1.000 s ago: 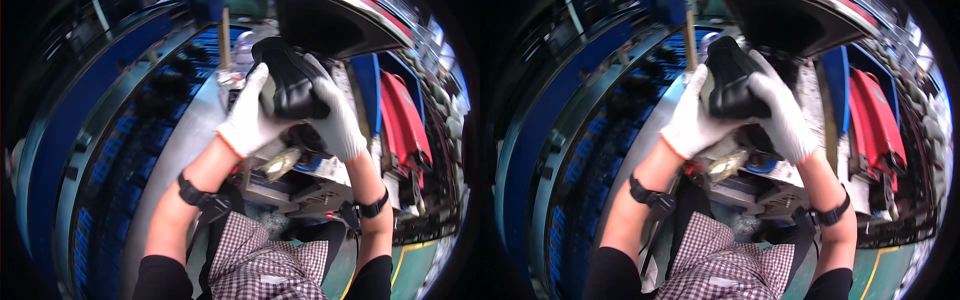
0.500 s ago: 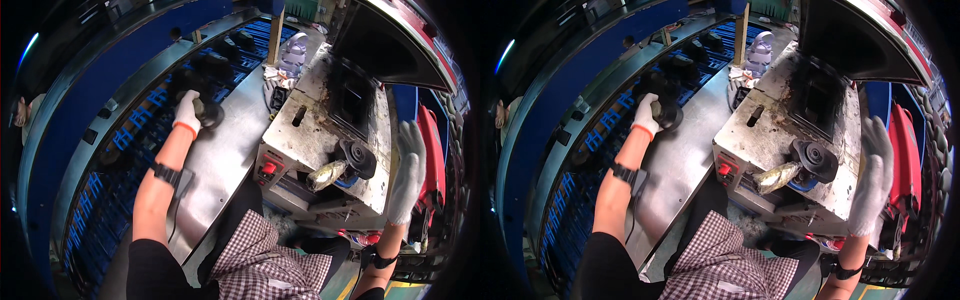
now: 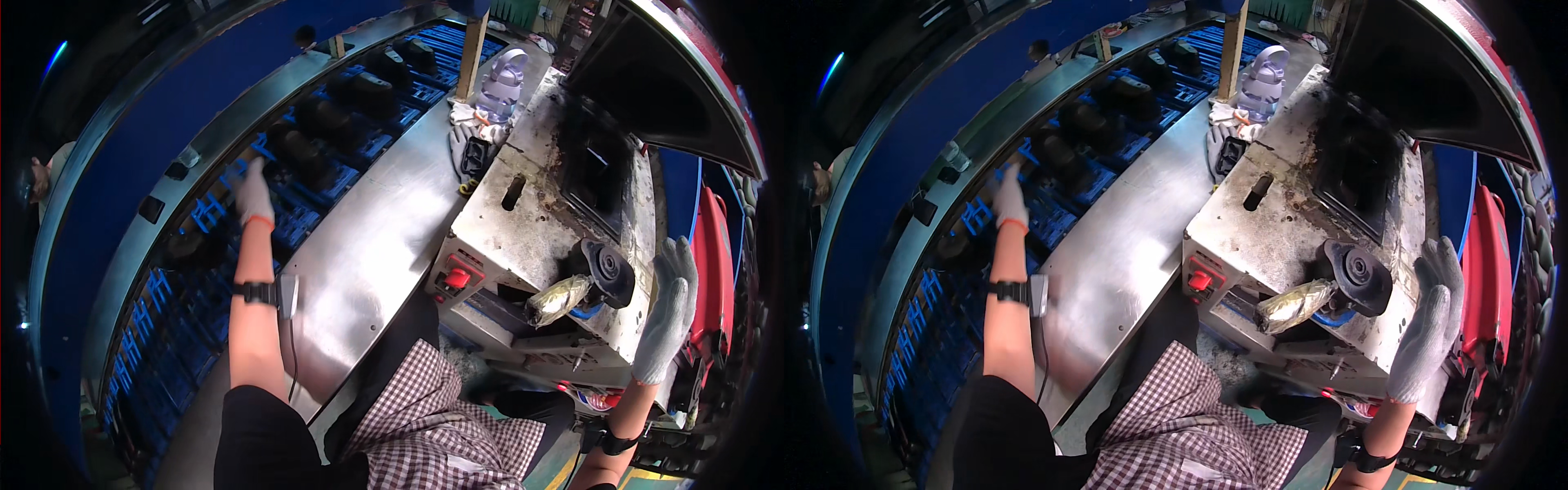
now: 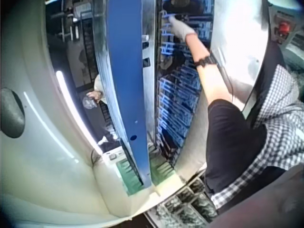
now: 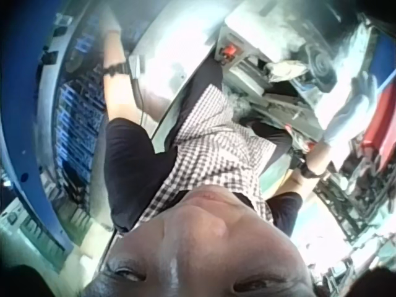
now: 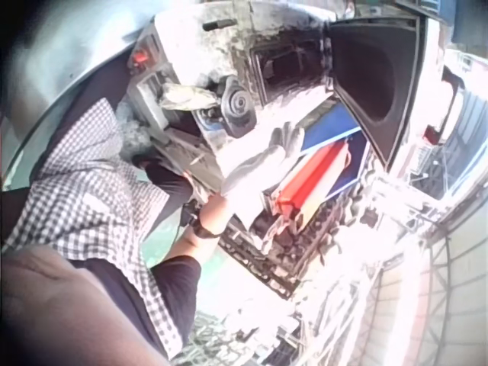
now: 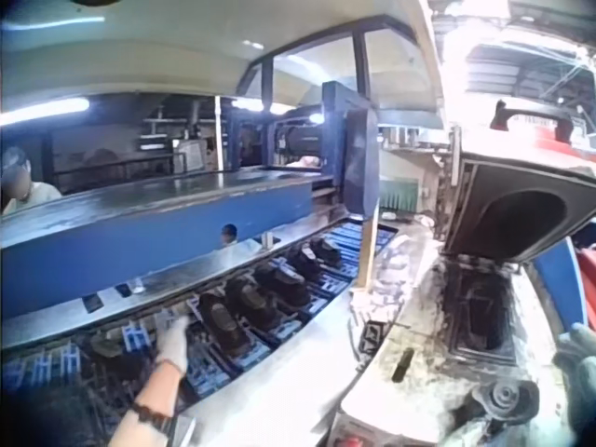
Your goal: Operating a pneumatic sole-attaching press machine to bond shoe soles to uppers.
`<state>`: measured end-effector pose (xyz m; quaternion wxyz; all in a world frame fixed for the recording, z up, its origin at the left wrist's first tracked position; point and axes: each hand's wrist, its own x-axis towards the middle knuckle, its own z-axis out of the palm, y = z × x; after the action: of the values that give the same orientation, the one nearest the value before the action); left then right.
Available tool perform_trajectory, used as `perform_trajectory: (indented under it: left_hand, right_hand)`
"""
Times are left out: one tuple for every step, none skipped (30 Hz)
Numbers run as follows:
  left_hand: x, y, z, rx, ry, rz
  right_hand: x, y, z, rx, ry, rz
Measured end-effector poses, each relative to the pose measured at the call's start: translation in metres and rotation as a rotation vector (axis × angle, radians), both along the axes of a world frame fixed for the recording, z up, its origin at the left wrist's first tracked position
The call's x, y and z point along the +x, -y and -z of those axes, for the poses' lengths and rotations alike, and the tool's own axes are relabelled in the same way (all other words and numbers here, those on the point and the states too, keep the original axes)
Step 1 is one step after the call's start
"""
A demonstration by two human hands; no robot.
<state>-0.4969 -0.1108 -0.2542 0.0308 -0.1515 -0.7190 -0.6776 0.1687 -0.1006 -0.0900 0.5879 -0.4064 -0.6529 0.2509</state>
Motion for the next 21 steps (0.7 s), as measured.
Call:
perform_trajectory:
  left_hand:
    - [-0.005, 0.029, -0.008, -0.137, -0.209, -0.212]
    - [-0.012, 0.068, -0.018, -0.452, -0.312, -0.382]
    - [-0.016, 0.091, -0.023, -0.598, -0.231, -0.613]
    - [-0.022, 0.114, -0.026, -0.609, -0.046, -0.741]
    - [-0.029, 0.127, -0.022, -0.502, 0.155, -0.762]
    - [-0.040, 0.135, -0.017, -0.254, 0.267, -0.630]
    - [-0.054, 0.142, -0.008, -0.156, 0.377, -0.596]
    - [-0.073, 0.142, 0.003, -0.138, 0.568, -0.645]
    - [-0.093, 0.145, 0.017, -0.133, 0.545, -0.646]
    - [-0.113, 0.148, 0.032, -0.122, 0.539, -0.620]
    - [-0.131, 0.153, 0.048, -0.121, 0.494, -0.626]
    - [-0.148, 0.158, 0.061, -0.032, 0.500, -0.445]
    - [-0.159, 0.167, 0.070, 0.074, 0.470, -0.290]
    - [-0.164, 0.175, 0.076, 0.194, 0.448, -0.091]
    - [-0.162, 0.184, 0.077, 0.323, 0.464, 0.171]
    - [-0.152, 0.200, 0.071, 0.491, 0.610, 0.539]
    - [-0.135, 0.214, 0.058, 0.547, 0.684, 1.032]
    - [-0.106, 0.216, 0.052, 0.515, 0.683, 0.630]
    - [-0.072, 0.216, 0.040, 0.512, 0.701, 0.410]
    - [-0.040, 0.207, 0.022, 0.511, 0.747, 0.224]
    - [-0.005, 0.193, 0.005, 0.563, 0.847, 0.179]
  right_hand:
    - [0.001, 0.000, 0.001, 0.001, 0.011, 0.010]
    - [0.003, 0.001, 0.001, 0.013, 0.017, 0.027]
    - [0.003, 0.001, 0.002, 0.006, 0.014, 0.027]
    - [0.003, 0.001, 0.002, 0.006, 0.012, 0.022]
    - [0.002, 0.001, 0.002, 0.004, 0.014, 0.017]
    - [0.000, 0.001, 0.003, 0.003, 0.012, 0.032]
    - [-0.001, 0.000, 0.003, 0.001, 0.016, 0.013]
    - [-0.003, 0.000, 0.004, -0.010, 0.014, 0.011]
    - [-0.005, -0.001, 0.005, -0.010, 0.013, 0.016]
    - [-0.007, -0.001, 0.006, -0.025, -0.018, -0.010]
    - [-0.008, 0.000, 0.006, -0.036, 0.017, -0.022]
    - [-0.009, 0.000, 0.006, -0.048, 0.024, -0.018]
    - [-0.011, 0.002, 0.006, -0.062, 0.026, -0.009]
    - [-0.012, 0.003, 0.004, -0.047, 0.067, -0.005]
    - [-0.014, 0.005, 0.003, -0.060, 0.098, 0.015]
    - [-0.017, 0.007, -0.001, -0.134, 0.101, 0.093]
    - [-0.019, 0.010, -0.005, -0.077, 0.126, 0.040]
    - [-0.024, 0.012, -0.009, -0.096, 0.116, 0.049]
    - [-0.030, 0.012, -0.015, -0.074, 0.122, -0.023]
    - [-0.037, 0.013, -0.020, -0.070, 0.115, -0.085]
    - [-0.043, 0.017, -0.026, -0.135, 0.142, -0.158]
